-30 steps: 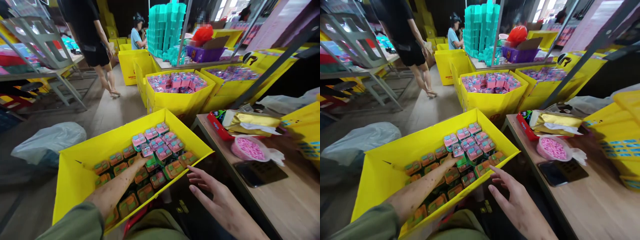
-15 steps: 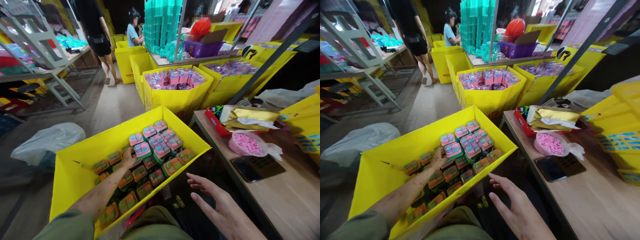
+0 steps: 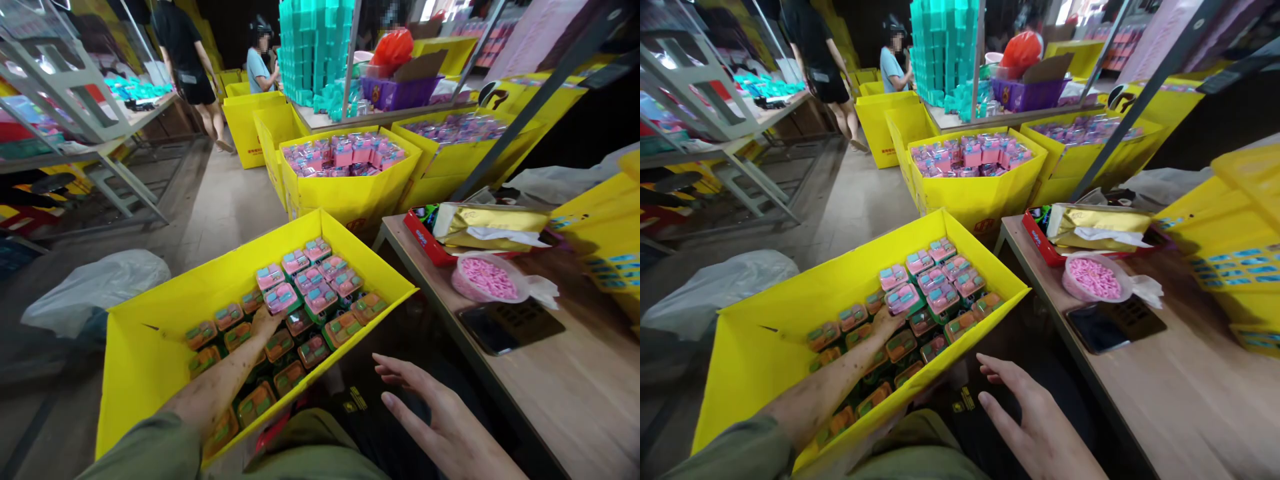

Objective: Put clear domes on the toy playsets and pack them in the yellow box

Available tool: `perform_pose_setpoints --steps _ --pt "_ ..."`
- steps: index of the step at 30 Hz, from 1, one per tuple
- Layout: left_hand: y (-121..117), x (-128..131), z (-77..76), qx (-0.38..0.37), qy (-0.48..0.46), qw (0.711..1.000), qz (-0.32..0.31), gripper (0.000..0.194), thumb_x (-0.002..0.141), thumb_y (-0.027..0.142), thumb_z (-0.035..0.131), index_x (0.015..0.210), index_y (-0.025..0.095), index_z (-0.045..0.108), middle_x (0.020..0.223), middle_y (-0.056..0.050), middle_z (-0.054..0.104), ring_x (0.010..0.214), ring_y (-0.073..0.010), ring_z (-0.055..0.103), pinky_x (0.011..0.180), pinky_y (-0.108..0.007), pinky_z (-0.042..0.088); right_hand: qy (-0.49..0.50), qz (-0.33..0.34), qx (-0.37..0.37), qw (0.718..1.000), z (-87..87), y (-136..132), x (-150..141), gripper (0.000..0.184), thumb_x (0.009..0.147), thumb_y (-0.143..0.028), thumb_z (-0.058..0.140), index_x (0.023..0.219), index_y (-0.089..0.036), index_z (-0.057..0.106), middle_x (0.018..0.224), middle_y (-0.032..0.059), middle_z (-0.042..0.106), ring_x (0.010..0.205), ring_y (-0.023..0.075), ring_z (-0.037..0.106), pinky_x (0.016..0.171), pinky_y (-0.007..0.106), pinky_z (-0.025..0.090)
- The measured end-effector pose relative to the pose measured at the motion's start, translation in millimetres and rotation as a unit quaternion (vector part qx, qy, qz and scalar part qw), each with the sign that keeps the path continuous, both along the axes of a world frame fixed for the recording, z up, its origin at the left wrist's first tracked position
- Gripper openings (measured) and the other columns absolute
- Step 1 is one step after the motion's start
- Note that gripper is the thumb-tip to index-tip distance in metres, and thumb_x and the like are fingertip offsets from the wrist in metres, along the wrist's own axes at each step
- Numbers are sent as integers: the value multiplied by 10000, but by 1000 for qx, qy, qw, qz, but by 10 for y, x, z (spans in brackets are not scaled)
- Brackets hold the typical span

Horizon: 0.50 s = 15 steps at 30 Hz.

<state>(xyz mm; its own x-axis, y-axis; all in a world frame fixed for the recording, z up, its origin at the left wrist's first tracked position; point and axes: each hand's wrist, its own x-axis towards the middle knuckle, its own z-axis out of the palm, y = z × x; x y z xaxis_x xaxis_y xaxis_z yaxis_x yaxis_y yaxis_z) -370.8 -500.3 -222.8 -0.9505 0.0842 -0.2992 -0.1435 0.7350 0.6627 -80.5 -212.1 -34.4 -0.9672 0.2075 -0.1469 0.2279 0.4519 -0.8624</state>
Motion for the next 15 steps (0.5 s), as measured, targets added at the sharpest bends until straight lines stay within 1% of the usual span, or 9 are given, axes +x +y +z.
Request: perform_pose_setpoints --steps 3,6,8,11,13,15 --pt "20 -63 71 -6 3 1000 -19 330 991 404 838 1255 207 821 1263 -124 860 1266 -350 787 1020 -397 630 -3 1 -1 1000 10 -9 25 491 1055 -568 688 1474 -322 762 1378 108 803 1227 311 802 1132 512 666" --pt "19 -98 120 -20 -6 999 -36 393 984 410 864 1302 190 795 1288 -129 849 1213 -301 800 1031 -412 636 -3 1 1 1000 -3 -1 62 485 1052 -558 694 1469 -322 765 1378 106 805 1228 313 803 1134 511 666" --pt "-15 -103 143 -38 -20 998 -39 401 978 443 872 1256 163 800 1206 -121 859 1138 -295 815 1022 -443 640 -2 -6 4 1000 -28 12 93 483 1055 -549 692 1473 -319 762 1380 107 805 1227 313 804 1129 507 670" --pt "-72 -112 161 -66 -33 997 -38 367 990 483 851 1140 150 816 1092 -112 860 1073 -295 821 1001 -450 635 -3 -14 6 1000 -69 33 133 483 1054 -556 691 1468 -319 765 1382 106 805 1223 312 806 1125 504 674" --pt "-71 -134 154 -75 -32 996 -38 373 975 505 857 1124 165 816 1107 -128 860 1092 -299 818 997 -434 623 -5 -16 5 1000 -82 38 144 486 1051 -562 696 1469 -324 765 1403 102 799 1241 312 801 1141 505 664" --pt "-20 -163 134 -73 -26 996 -40 376 954 508 867 1143 188 814 1165 -147 862 1157 -310 809 990 -390 603 -11 -15 4 1000 -76 30 146 494 1050 -568 698 1477 -328 759 1432 98 788 1267 313 792 1161 510 651"
